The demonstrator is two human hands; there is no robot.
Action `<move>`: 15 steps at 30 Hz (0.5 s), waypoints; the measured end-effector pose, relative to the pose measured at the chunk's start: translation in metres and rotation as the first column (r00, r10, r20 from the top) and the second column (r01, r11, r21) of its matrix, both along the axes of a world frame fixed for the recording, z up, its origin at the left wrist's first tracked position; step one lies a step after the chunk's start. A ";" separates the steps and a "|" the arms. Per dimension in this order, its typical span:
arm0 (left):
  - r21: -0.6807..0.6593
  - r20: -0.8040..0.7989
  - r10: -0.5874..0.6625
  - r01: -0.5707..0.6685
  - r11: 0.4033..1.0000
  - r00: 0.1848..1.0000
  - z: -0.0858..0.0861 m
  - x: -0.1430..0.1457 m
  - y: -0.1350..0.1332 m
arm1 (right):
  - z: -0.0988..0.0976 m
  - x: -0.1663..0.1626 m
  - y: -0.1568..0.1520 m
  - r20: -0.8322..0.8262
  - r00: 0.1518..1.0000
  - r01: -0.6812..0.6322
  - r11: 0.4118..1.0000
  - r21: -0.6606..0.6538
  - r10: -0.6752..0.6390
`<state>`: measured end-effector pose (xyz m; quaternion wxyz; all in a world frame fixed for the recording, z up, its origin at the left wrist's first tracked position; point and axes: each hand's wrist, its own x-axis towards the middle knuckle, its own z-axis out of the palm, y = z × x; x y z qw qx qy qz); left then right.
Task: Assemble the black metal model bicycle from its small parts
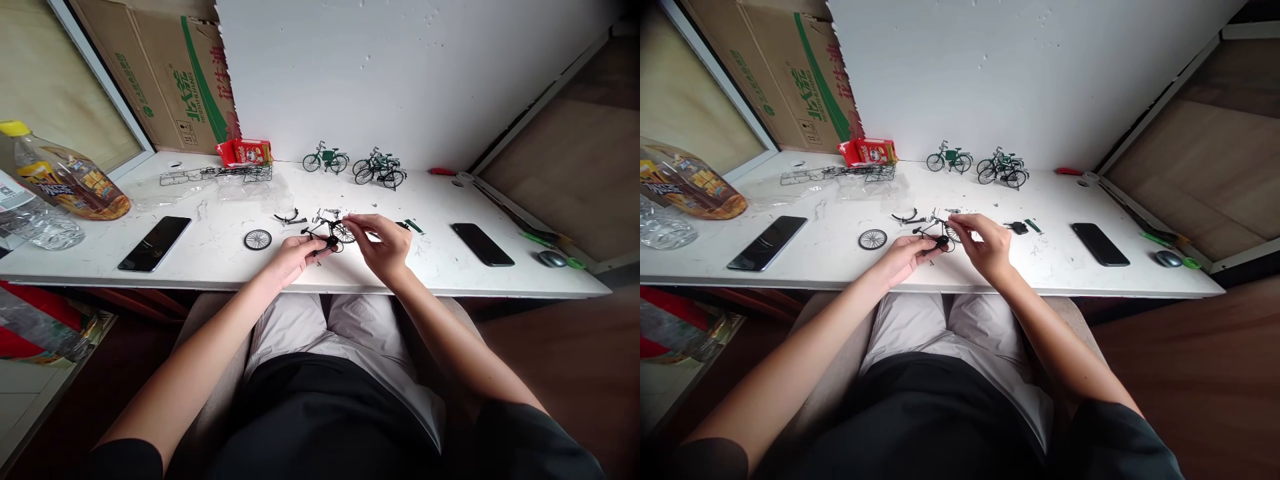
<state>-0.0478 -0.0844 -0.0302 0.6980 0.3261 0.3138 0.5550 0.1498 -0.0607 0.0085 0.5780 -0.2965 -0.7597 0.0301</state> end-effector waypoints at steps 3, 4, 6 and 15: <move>0.016 0.003 0.025 -0.025 1.000 1.000 0.000 0.001 0.000 | -0.002 -0.001 0.001 0.031 0.999 -0.013 1.000 0.003 0.013; 0.018 0.006 0.032 -0.032 0.999 0.999 -0.001 0.001 0.000 | -0.003 -0.002 0.001 0.031 0.999 -0.018 1.000 0.007 0.018; 0.015 0.010 0.037 -0.037 0.999 0.999 -0.001 0.001 0.000 | -0.006 -0.002 0.003 0.024 0.999 -0.030 1.000 0.009 0.029; -0.015 0.001 0.009 -0.009 1.000 1.000 0.004 0.000 -0.001 | -0.014 0.013 0.023 0.080 0.996 -0.040 0.999 -0.036 0.042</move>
